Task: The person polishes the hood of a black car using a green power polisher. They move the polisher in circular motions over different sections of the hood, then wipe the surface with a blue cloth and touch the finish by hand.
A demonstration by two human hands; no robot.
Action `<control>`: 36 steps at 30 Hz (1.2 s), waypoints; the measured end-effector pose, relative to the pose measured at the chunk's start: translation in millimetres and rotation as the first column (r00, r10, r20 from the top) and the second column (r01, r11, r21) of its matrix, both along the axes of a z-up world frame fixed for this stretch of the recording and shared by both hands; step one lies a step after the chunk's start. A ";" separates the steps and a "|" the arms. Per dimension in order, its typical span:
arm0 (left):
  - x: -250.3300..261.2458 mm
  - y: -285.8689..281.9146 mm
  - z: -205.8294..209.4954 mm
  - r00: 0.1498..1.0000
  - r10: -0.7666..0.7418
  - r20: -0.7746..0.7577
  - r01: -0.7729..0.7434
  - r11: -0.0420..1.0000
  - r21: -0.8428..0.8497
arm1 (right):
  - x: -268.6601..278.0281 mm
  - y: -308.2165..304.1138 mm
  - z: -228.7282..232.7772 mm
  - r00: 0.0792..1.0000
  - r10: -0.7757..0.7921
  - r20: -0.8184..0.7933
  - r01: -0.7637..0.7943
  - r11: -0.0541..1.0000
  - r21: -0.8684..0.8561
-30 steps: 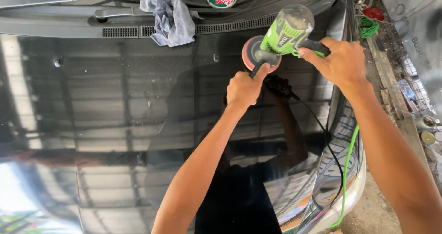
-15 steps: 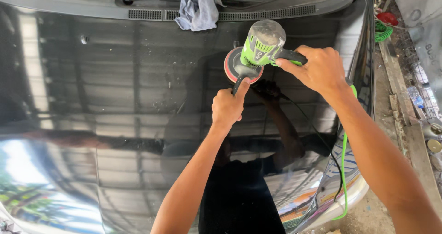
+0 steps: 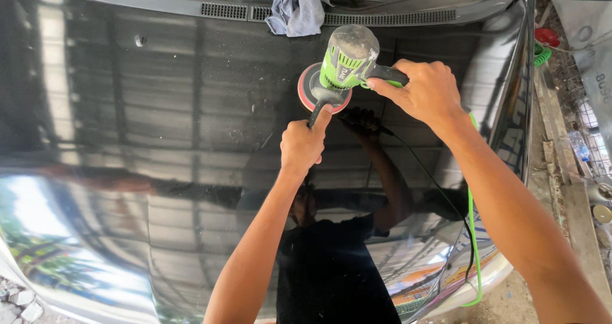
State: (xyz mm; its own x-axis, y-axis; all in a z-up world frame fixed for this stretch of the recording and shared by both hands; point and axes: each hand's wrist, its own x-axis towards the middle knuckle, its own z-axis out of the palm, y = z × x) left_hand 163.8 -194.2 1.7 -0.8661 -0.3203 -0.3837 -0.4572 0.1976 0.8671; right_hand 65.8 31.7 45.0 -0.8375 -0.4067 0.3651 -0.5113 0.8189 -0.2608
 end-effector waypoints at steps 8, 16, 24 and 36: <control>9.0 -11.6 3.0 0.999 0.016 0.034 -0.016 1.000 -0.011 | 5.5 -14.9 0.4 0.999 0.028 -0.042 -0.028 1.000 0.008; 19.1 15.4 -3.2 0.998 -0.067 -0.007 0.067 0.998 -0.019 | 30.1 16.6 3.7 0.999 -0.016 -0.027 0.017 1.000 0.026; 7.5 45.6 -12.0 0.962 -0.271 0.019 0.271 0.957 -0.105 | 67.1 64.2 -15.2 0.971 -0.238 -0.036 0.238 0.971 0.010; -20.7 15.0 7.3 0.966 -0.243 -0.093 0.184 0.891 -0.415 | 94.9 28.3 -42.8 0.915 -0.399 0.062 0.399 0.869 -0.291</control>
